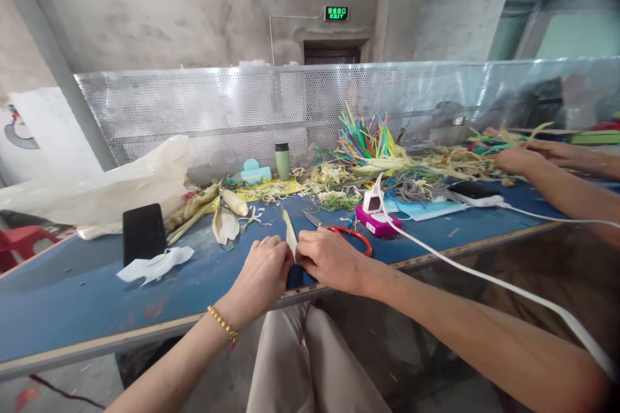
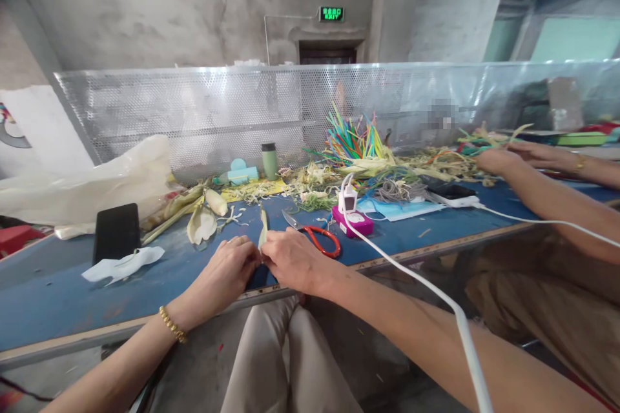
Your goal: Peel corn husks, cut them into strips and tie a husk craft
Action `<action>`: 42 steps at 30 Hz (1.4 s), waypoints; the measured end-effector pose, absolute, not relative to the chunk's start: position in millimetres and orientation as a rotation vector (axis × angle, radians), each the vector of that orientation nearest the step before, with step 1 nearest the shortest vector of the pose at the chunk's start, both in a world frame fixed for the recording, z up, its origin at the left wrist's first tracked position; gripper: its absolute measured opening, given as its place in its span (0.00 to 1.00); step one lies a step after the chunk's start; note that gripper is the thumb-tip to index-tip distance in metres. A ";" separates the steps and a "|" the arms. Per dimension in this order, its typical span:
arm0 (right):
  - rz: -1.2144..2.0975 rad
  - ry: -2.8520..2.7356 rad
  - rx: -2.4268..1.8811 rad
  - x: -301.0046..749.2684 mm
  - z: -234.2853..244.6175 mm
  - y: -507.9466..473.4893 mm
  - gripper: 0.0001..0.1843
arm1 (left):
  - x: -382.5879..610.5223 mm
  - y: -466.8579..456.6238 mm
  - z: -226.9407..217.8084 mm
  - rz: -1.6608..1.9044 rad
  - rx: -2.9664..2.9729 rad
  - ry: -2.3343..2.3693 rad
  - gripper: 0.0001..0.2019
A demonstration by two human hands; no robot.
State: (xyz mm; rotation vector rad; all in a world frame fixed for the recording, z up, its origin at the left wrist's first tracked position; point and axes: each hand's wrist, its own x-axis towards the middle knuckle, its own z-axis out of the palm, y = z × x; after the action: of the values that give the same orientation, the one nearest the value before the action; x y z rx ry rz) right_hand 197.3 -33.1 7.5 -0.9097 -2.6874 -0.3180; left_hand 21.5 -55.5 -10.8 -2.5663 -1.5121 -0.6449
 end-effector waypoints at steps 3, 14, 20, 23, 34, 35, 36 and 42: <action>-0.335 -2.710 -0.904 197.8 5.2 -33.7 0.11 | 20.7 -55.1 -10.6 -0.607 -2.572 -1.517 0.11; -0.442 -2.568 -0.855 198.7 -4.8 -36.0 0.08 | 19.1 -50.7 -17.3 -0.625 -2.553 -1.474 0.10; -0.535 -2.590 -0.855 198.5 -8.4 -33.5 0.10 | 19.0 -50.9 -16.4 -0.634 -2.558 -1.473 0.11; -0.496 -2.631 -0.907 197.7 -7.4 -33.2 0.10 | 19.6 -52.1 -14.9 -0.618 -2.557 -1.492 0.10; 0.065 -2.782 -1.084 193.8 22.3 -20.1 0.07 | 21.9 -46.3 -6.2 -0.638 -2.615 -1.739 0.09; 0.147 -2.799 -1.119 192.1 25.6 -16.6 0.07 | 20.9 -42.1 -4.3 -0.635 -2.661 -1.813 0.08; 0.231 -2.815 -1.164 190.1 28.9 -13.2 0.07 | 20.0 -37.6 -2.3 -0.627 -2.716 -1.880 0.07; 0.612 -2.826 -1.379 179.9 44.0 2.7 0.09 | 21.5 -19.4 15.1 -0.484 -2.900 -2.129 0.04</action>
State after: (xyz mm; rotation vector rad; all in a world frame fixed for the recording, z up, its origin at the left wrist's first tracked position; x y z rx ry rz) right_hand 179.9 2.7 44.0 -1.3791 -2.8261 0.6121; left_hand 21.5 -19.4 15.1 -2.9001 -2.1293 -0.4840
